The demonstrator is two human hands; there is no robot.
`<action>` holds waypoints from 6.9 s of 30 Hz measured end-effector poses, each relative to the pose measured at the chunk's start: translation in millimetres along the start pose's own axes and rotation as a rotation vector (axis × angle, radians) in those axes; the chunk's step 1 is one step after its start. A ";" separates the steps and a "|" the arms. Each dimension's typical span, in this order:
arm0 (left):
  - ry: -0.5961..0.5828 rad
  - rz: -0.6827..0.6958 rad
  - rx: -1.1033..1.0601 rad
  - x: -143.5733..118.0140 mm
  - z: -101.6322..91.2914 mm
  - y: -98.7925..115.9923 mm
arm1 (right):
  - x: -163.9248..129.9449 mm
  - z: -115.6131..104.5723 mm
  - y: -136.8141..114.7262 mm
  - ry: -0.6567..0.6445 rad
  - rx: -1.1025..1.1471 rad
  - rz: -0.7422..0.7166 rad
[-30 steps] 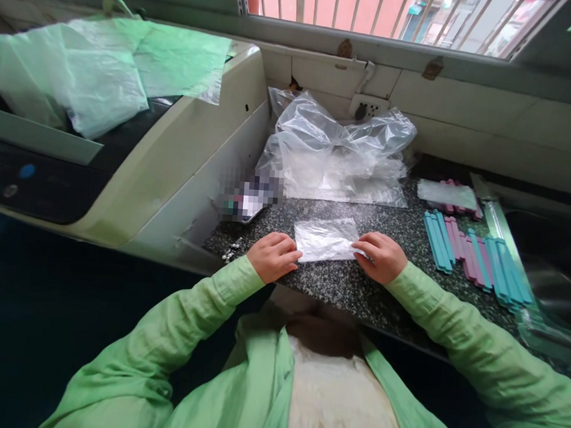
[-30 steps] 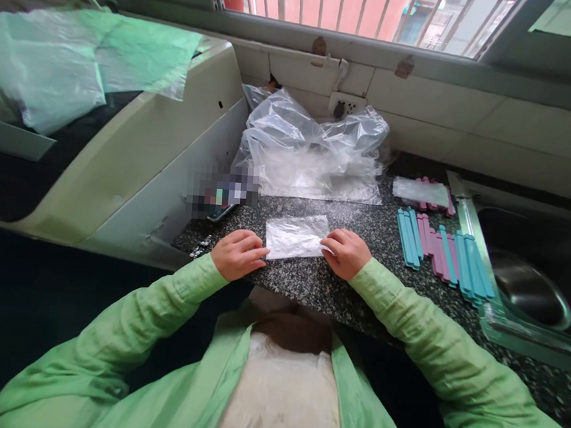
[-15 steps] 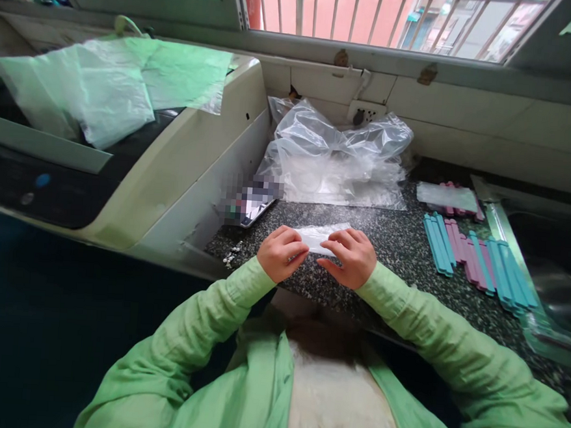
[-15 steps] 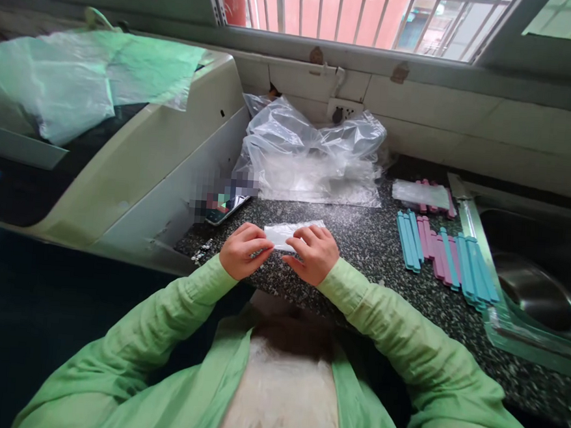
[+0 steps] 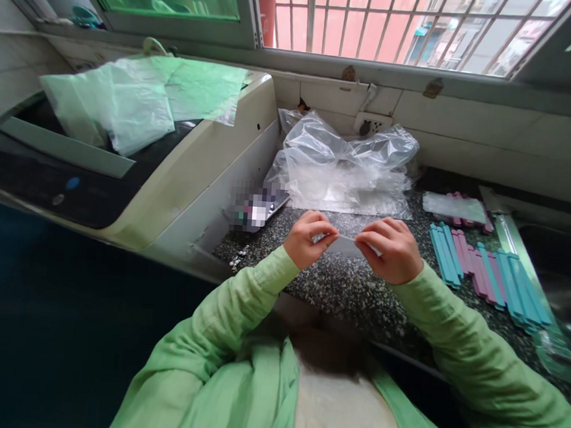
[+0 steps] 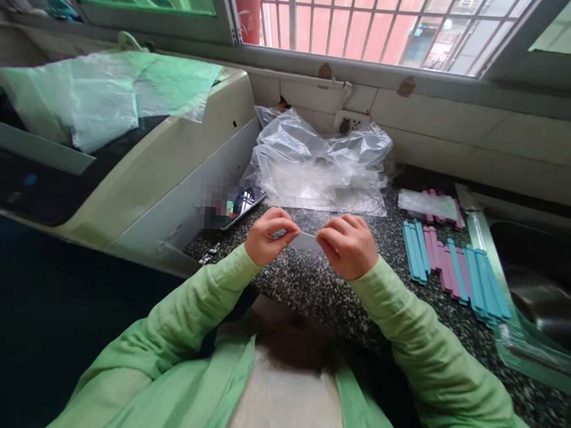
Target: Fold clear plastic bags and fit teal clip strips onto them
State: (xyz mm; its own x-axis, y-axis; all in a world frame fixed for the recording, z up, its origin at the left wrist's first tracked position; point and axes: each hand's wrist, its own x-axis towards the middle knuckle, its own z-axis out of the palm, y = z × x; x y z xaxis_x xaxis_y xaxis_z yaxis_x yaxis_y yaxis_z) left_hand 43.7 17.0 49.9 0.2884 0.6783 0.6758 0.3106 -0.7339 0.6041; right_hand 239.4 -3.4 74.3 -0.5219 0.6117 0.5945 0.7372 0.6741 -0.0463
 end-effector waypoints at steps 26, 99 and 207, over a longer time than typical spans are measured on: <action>-0.240 -0.196 -0.462 30.2 45.9 -33.8 | 6.0 -0.6 31.8 -0.195 0.275 0.206; -0.280 -0.191 -0.314 28.3 37.0 -42.2 | 4.2 -22.0 50.4 -0.312 0.311 0.389; -0.290 -0.477 -0.726 43.3 51.8 -14.0 | 13.6 -38.3 43.5 -0.246 0.505 0.562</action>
State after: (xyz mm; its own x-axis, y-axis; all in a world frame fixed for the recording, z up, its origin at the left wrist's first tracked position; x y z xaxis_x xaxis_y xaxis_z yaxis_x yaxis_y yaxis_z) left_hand 98.7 58.6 48.8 0.5226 0.8255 0.2132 -0.1620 -0.1493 0.9754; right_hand 280.8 18.3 111.1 -0.2531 0.9501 0.1823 0.6656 0.3078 -0.6799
